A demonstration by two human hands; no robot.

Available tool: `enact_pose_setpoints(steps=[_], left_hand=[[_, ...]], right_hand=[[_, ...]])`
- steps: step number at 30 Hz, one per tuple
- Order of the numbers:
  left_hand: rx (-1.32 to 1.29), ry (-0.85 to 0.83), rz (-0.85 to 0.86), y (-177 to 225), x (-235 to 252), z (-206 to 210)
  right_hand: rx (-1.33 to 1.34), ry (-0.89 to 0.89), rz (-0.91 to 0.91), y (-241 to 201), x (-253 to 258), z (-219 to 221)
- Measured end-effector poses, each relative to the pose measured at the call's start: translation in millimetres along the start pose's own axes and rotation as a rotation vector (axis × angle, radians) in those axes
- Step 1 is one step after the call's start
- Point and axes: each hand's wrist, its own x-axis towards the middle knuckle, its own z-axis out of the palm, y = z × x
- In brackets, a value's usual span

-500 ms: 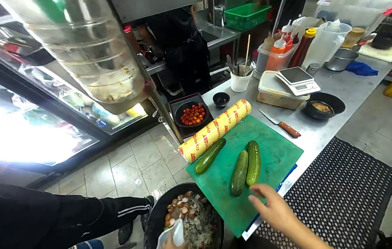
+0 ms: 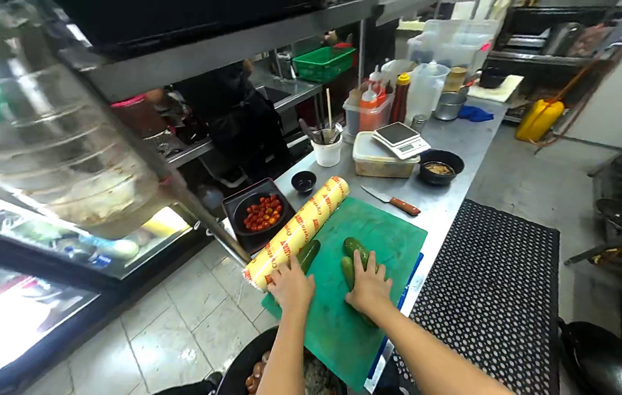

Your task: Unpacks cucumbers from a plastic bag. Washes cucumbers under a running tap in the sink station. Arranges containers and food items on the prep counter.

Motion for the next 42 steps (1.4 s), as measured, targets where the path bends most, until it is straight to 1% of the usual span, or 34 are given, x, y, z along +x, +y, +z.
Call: enact_pose_setpoints(steps=[4,7,9,10,11,12,13,15,17,19,20,21,23,26,28,30,32,33,35,36,38,40,42], left_hand=[[-0.001,-0.077,-0.086,17.2,-0.2,12.2],[-0.094,-0.154,-0.147,25.8,-0.8,15.8],[-0.321,-0.186,-0.182,27.6,-8.8,13.9],[-0.499,-0.200,-0.200,28.6,-17.8,12.9],[-0.712,-0.216,-0.222,29.9,-30.2,13.3],[-0.966,-0.250,-0.240,31.3,-45.1,14.5],[-1.245,-0.326,-0.251,32.6,-61.6,15.3],[-1.716,-0.556,-0.231,34.0,-94.0,21.5],[-2.012,-0.784,-0.174,37.6,-123.5,34.1],[-2.126,-1.040,-0.006,48.0,-140.5,45.0],[-2.144,-1.137,0.060,57.9,-147.9,49.2],[-2.142,-1.211,0.083,68.2,-158.7,52.3],[-2.094,-1.396,0.130,92.8,-180.1,57.4],[-1.995,-1.641,0.239,137.0,-207.7,67.4],[-1.914,-1.684,0.248,160.9,-229.0,68.8],[-1.837,-1.740,0.242,187.5,-253.1,60.6],[-1.780,-1.836,0.267,218.1,-274.6,55.0],[-1.754,-1.885,0.281,233.4,-285.2,54.5],[-1.703,-1.977,0.327,268.4,-307.0,57.7],[-1.676,-2.010,0.347,288.2,-320.5,59.2],[-1.611,-2.065,0.386,334.3,-356.0,60.4],[-1.561,-2.109,0.424,379.2,-394.4,62.4],[-1.502,-2.162,0.469,416.5,-431.6,63.9]], right_hand=[[-0.018,-0.010,0.022,26.0,5.2,-3.7],[-0.033,-0.057,-0.019,32.7,17.1,-14.4],[0.039,-0.108,-0.015,39.9,22.8,-25.0],[0.126,-0.153,0.002,46.1,24.7,-32.0],[0.254,-0.211,0.017,55.1,25.8,-39.0],[0.445,-0.270,0.017,67.4,25.9,-44.1],[0.702,-0.334,0.005,82.2,22.7,-46.7],[1.158,-0.468,-0.060,116.2,3.9,-50.3],[1.488,-0.571,-0.199,152.4,-30.6,-45.1],[1.753,-0.602,-0.388,184.4,-72.3,-34.2],[1.855,-0.588,-0.463,198.6,-92.4,-30.4],[1.934,-0.568,-0.508,211.7,-112.9,-25.6],[2.063,-0.495,-0.514,233.9,-150.8,-18.0],[2.240,-0.346,-0.544,268.5,-191.3,-10.8],[2.295,-0.170,-0.506,293.1,-217.7,-11.2],[2.337,0.006,-0.453,318.0,-239.3,-11.5],[2.348,0.142,-0.446,347.8,-257.1,-14.8],[2.320,0.260,-0.438,361.3,-267.6,-22.7],[2.334,0.414,-0.555,395.3,-285.4,-33.0],[2.310,0.460,-0.620,416.1,-293.7,-34.2],[2.232,0.558,-0.682,462.2,-313.0,-36.2],[2.228,0.571,-0.737,503.6,-341.1,-40.1],[2.238,0.663,-0.612,530.6,-381.4,-54.1]])
